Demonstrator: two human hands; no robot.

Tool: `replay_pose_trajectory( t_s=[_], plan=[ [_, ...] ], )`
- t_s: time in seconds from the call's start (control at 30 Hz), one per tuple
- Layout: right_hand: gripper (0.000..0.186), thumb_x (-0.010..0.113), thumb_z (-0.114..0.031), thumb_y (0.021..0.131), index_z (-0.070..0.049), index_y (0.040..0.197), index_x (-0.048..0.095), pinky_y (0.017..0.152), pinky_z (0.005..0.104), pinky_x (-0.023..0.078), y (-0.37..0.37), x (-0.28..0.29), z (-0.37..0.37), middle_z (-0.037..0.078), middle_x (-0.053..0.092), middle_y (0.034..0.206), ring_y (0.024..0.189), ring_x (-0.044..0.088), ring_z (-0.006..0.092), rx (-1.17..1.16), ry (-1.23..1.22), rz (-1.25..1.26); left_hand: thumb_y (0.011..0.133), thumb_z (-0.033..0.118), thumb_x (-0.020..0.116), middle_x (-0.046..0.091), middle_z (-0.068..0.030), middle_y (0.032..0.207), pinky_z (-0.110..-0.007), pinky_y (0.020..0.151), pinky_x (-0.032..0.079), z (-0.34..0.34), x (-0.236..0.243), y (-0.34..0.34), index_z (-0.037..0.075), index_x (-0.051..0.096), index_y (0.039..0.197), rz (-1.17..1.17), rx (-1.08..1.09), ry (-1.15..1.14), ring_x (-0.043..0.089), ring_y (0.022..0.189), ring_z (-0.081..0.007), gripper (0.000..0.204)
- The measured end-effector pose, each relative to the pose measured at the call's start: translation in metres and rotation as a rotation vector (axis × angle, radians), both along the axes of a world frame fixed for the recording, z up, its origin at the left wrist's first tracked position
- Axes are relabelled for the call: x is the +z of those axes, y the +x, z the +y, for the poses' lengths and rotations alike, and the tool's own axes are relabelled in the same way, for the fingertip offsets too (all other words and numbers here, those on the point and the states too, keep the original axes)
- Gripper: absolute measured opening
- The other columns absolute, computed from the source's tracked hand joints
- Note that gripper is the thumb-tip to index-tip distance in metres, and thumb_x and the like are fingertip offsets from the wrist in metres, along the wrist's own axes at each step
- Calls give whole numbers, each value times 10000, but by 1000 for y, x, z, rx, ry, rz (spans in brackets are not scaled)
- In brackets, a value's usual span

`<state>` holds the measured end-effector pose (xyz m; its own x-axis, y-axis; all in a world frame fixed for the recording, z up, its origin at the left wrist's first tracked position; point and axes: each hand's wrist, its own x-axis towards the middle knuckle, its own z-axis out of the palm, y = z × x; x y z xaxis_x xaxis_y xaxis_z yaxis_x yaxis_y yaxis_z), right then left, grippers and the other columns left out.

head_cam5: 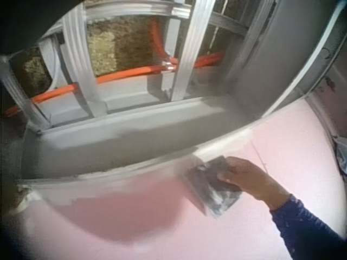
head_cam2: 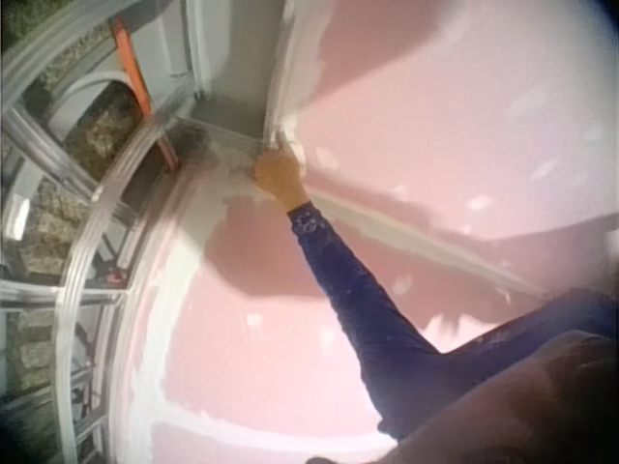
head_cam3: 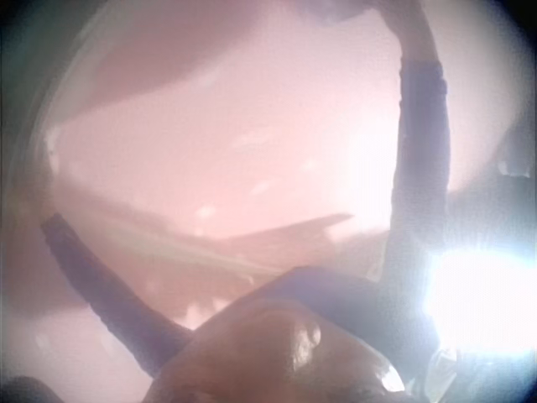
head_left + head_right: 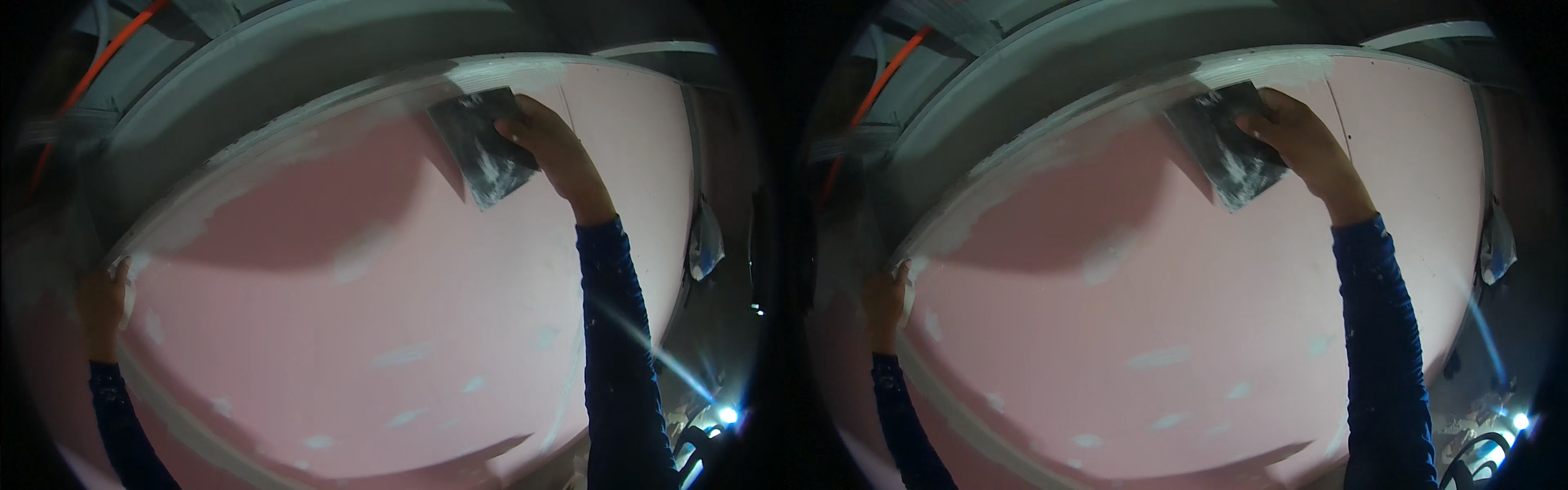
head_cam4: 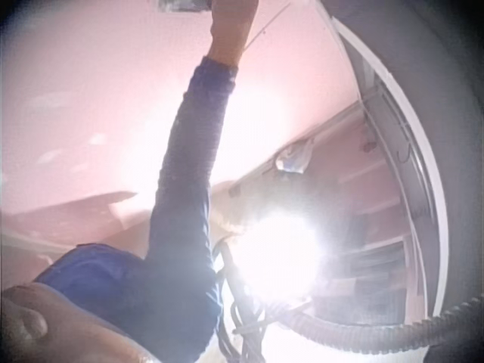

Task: The person applies joint compound to a ceiling joint using a putty knife, then presses a roll of mesh joint tape into the wet compound along the joint. The person smooths the tape with the knife and continues applying compound over the taped area.

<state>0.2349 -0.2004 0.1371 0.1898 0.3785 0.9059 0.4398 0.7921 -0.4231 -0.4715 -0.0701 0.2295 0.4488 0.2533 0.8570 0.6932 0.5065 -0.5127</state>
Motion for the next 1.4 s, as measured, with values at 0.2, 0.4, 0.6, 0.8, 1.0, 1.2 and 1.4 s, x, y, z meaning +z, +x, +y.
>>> replay_pose_trajectory(
  t_s=[0.2,0.4,0.6,0.8,1.0,1.2,1.4],
  plan=[
    [249,665,-108,977,34,1176,620,870,305,511,0,11,9,90,686,1051,941,626,174,-254,-188,-4,1089,369,507,699,-200,839,-472,692,563,-14,-7,8,77,744,1053,-103,-137,-38,685,732,-389,377],
    [284,576,-242,1035,-5,1161,670,866,300,517,8,-2,14,74,674,1013,900,615,153,90,21,134,1068,448,533,714,-279,882,-464,737,555,-52,-29,42,-24,732,883,-284,-151,-85,694,801,-424,545],
    [564,508,-463,1098,6,862,713,650,301,463,15,3,17,21,588,699,619,517,104,-459,-77,158,1041,336,615,688,-276,847,-454,722,538,-77,-53,58,-25,729,919,-525,-360,-31,673,774,-410,398],
    [484,615,-443,1018,13,902,730,719,423,506,3,6,19,209,690,785,700,653,315,-533,113,-76,1011,83,613,676,-216,1128,-453,760,525,-108,-90,4,107,660,1318,89,-58,85,672,945,-363,312],
    [500,642,-506,986,-28,951,785,794,447,566,-17,41,24,205,740,841,810,739,357,-679,53,-164,980,41,622,664,-198,1186,-460,815,542,-125,-97,-6,93,612,1382,52,-83,59,669,1019,-377,406],
    [522,675,-553,957,-49,990,806,796,426,584,-16,49,37,190,757,832,791,757,328,-730,6,-116,1021,79,579,630,-234,1305,-475,937,544,-185,-130,-1,25,594,1372,92,120,114,649,1134,-400,355],
    [534,679,-589,929,-76,996,814,823,453,588,-19,49,33,175,766,865,848,759,352,-739,-74,-80,1078,118,491,564,-236,1448,-490,1069,533,-197,-148,-1,67,564,1428,-56,256,128,596,1301,-403,361]
  ],
)
